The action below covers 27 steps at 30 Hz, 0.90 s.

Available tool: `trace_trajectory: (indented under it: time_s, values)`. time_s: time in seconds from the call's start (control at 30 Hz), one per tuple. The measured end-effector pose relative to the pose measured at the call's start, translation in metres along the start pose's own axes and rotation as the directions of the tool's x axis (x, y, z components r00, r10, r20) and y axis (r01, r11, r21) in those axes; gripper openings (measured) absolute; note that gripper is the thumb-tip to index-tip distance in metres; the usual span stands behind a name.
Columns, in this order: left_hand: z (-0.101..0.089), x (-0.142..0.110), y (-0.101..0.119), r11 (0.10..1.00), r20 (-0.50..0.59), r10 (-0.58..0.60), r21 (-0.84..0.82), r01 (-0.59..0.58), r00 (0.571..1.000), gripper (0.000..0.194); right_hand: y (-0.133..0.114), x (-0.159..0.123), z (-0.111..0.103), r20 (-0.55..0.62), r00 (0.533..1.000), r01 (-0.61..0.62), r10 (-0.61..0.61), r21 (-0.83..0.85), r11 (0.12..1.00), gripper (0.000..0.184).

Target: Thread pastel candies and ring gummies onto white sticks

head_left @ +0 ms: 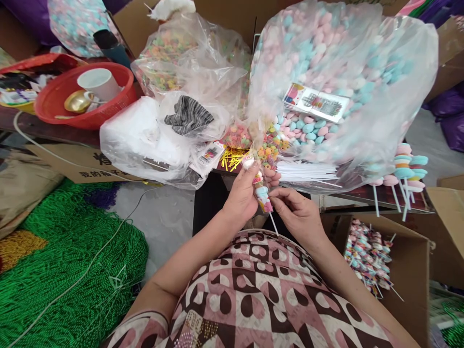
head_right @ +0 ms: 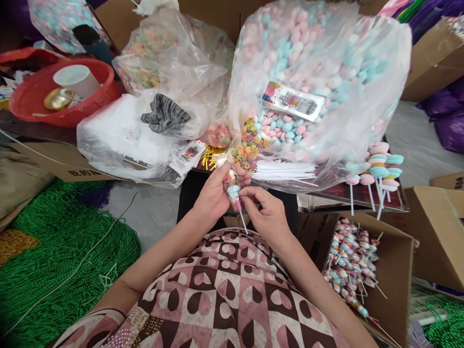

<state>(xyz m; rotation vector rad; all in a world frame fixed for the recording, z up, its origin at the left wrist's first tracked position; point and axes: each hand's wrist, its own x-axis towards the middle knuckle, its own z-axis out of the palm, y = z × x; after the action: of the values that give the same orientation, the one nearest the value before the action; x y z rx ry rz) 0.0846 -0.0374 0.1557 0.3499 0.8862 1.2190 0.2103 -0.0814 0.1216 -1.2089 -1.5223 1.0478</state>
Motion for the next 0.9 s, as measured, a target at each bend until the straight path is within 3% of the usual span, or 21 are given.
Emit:
trace_trajectory:
  time_s: [0.17, 0.43, 0.63, 0.8, 0.9]
  values:
    - [-0.002, 0.006, -0.002, 0.997, -0.032, -0.037, -0.074, 0.035, 0.999, 0.014, -0.002, 0.002, -0.001, 0.037, 0.99, 0.143, -0.139, -0.129, 0.981, 0.01]
    - [-0.002, 0.004, -0.009, 0.992, -0.026, -0.068, -0.108, 0.065, 0.997, 0.009, 0.002, 0.005, 0.003, -0.012, 0.974, 0.215, -0.226, -0.27, 0.938, 0.01]
    - [-0.002, -0.001, -0.015, 0.997, -0.011, -0.059, -0.052, 0.058, 0.998, 0.016, 0.009, 0.006, 0.006, -0.096, 0.99, 0.086, -0.103, -0.167, 0.982, 0.009]
    - [-0.003, 0.0, -0.016, 0.999, -0.067, -0.004, -0.051, 0.0, 0.998, 0.017, 0.014, 0.005, 0.005, -0.05, 0.996, -0.069, 0.074, 0.099, 0.993, 0.013]
    - [-0.003, 0.001, -0.013, 0.999, -0.1, -0.006, -0.037, 0.002, 0.995, 0.019, 0.013, 0.005, 0.002, 0.032, 0.995, -0.098, 0.094, 0.175, 0.98, 0.016]
